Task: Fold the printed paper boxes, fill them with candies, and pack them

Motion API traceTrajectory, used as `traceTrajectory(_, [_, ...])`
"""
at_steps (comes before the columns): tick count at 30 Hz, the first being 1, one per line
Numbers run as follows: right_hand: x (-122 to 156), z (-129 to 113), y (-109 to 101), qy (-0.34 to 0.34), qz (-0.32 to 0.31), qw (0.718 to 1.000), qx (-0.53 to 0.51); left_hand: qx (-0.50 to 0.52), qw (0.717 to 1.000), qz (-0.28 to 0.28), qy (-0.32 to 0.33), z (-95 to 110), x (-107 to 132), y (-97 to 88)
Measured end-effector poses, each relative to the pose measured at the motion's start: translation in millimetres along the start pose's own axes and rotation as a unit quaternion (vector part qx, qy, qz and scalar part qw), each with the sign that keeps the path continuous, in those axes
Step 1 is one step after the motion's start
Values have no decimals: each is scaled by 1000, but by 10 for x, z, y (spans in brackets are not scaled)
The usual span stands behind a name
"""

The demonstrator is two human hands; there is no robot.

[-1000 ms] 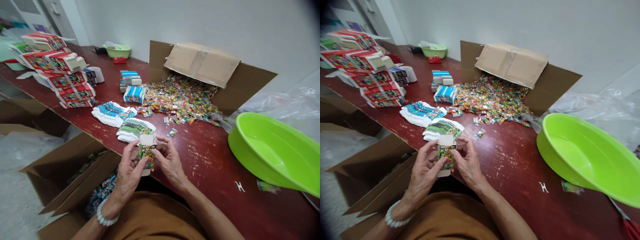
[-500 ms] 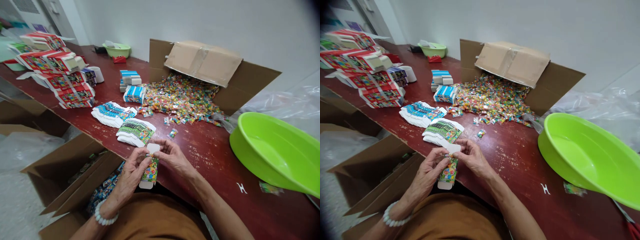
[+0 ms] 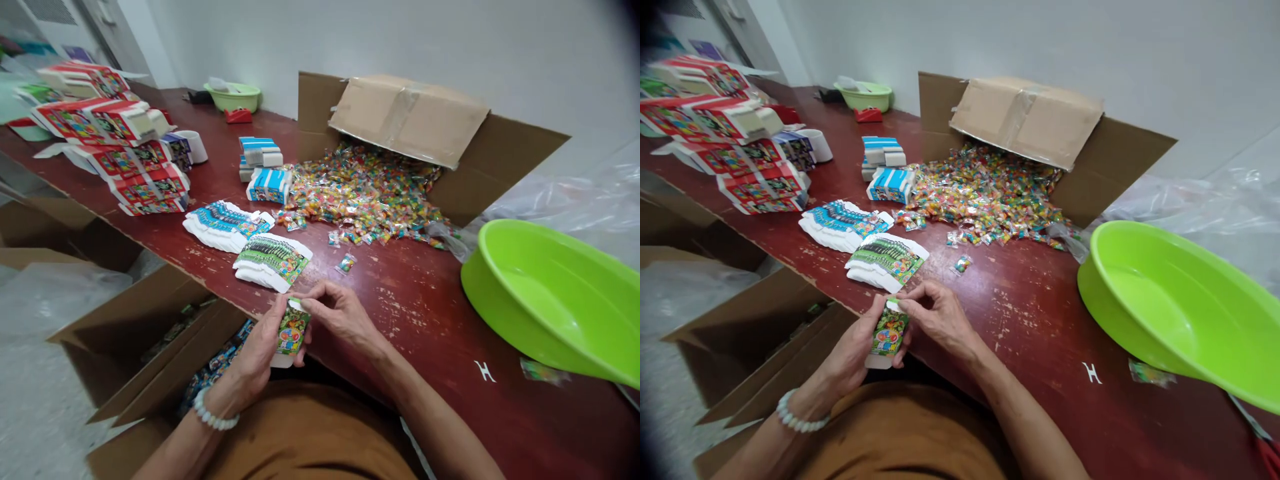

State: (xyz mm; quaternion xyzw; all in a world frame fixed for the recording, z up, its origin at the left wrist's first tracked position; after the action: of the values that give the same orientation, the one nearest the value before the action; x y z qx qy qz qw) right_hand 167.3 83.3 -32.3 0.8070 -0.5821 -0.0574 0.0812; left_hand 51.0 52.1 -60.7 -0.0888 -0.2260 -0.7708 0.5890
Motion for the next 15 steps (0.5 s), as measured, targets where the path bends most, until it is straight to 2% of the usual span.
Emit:
traceTrajectory(2, [-46, -68, 20, -15, -18, 999, 28, -9, 1000, 5, 21, 26, -4, 9])
traceTrajectory(5, [-105, -243, -3, -68, -1, 990, 123, -24, 999, -10, 29, 41, 7, 33])
traceTrajectory(10, [-149, -253, 6, -39, -5, 995, 96, -58, 996, -31, 66, 87, 7, 4])
traceTrajectory(15, [-148, -276, 12, -95, -27, 986, 136, -62, 996, -43, 49, 41, -15, -30])
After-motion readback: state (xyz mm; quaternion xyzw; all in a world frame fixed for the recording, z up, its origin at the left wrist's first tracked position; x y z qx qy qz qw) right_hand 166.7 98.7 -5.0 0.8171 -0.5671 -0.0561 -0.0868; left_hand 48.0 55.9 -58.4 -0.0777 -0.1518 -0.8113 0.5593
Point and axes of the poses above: each hand's wrist, its own x-axis away from the middle knuckle, its own y-axis out of the palm, z = x × y, the point moved 7 cm from there along -x, towards the middle knuckle, and after that the axes turned 9 degrees about -x, right-handed, at the moved point
